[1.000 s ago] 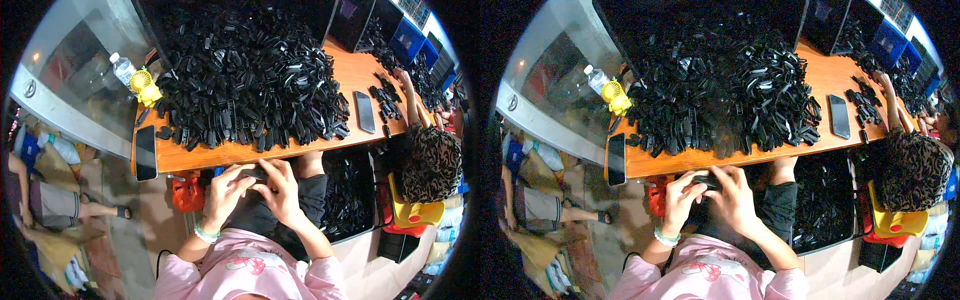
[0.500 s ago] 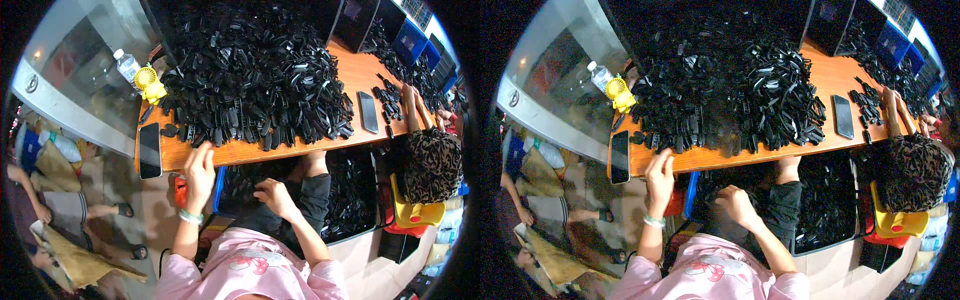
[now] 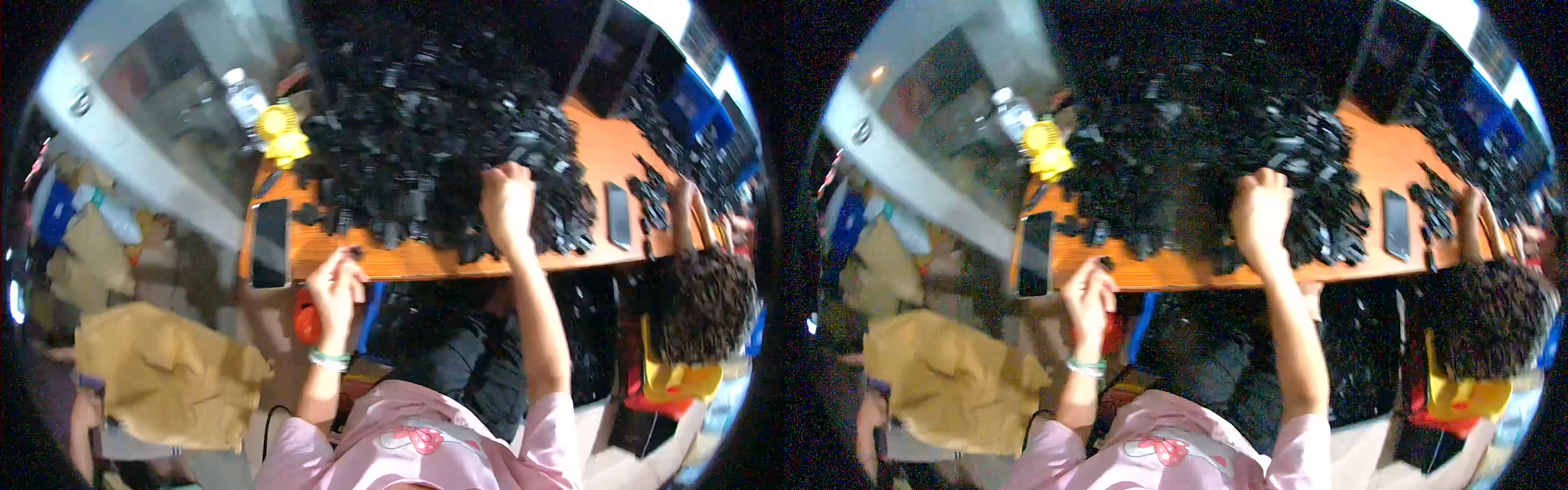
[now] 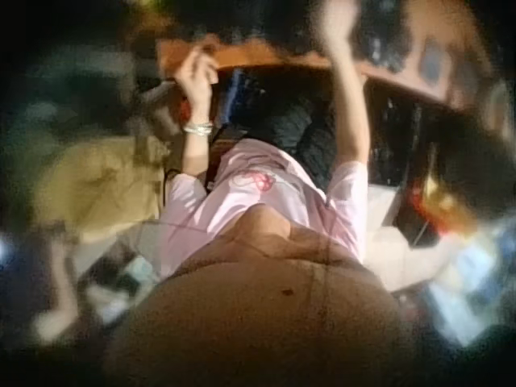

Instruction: The person assembles small plastic components by hand, snapping pieces together from a pile on the table and dropping the assembled parts into a bin below.

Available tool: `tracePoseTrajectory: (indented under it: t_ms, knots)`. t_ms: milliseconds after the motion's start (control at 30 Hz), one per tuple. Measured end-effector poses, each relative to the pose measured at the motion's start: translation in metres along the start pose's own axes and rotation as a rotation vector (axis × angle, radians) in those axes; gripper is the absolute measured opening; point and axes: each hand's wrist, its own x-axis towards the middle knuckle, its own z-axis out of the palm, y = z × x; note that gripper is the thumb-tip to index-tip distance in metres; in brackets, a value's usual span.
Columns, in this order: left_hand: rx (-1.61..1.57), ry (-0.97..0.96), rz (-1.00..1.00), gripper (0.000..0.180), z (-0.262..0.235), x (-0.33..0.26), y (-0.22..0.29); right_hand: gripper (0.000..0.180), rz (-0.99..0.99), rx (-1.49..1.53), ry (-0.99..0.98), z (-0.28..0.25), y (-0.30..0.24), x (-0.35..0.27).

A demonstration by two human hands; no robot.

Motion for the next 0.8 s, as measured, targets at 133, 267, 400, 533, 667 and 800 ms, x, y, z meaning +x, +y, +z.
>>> tracePoseTrajectory:
  t_ms: [133, 267, 400, 533, 667, 800]
  knots:
    - [-0.429, -0.093, -0.117, 0.026, 0.004, -0.013, 0.0, 0.015, 0.091, -0.132, -0.148, 0.0, -0.007, 0.011]
    - [-0.483, -0.121, -0.177, 0.025, 0.01, -0.013, 0.006, 0.022, 0.199, -0.071, -0.161, 0.013, 0.009, 0.005]
    - [-0.417, -0.174, -0.191, 0.029, 0.012, -0.02, 0.013, 0.022, 0.312, 0.048, -0.129, 0.014, 0.003, 0.009]
    - [-0.344, -0.325, -0.185, 0.053, 0.021, -0.037, 0.016, 0.016, 0.187, 0.381, 0.093, 0.01, 0.018, 0.011]
    - [-0.268, -0.39, -0.242, 0.044, 0.022, -0.045, -0.001, 0.019, 0.268, 0.836, 0.01, 0.007, 0.01, 0.001]
    - [-0.134, -0.443, -0.251, 0.031, 0.012, -0.047, 0.005, 0.048, 0.429, 1.348, -0.183, -0.041, -0.057, -0.014]
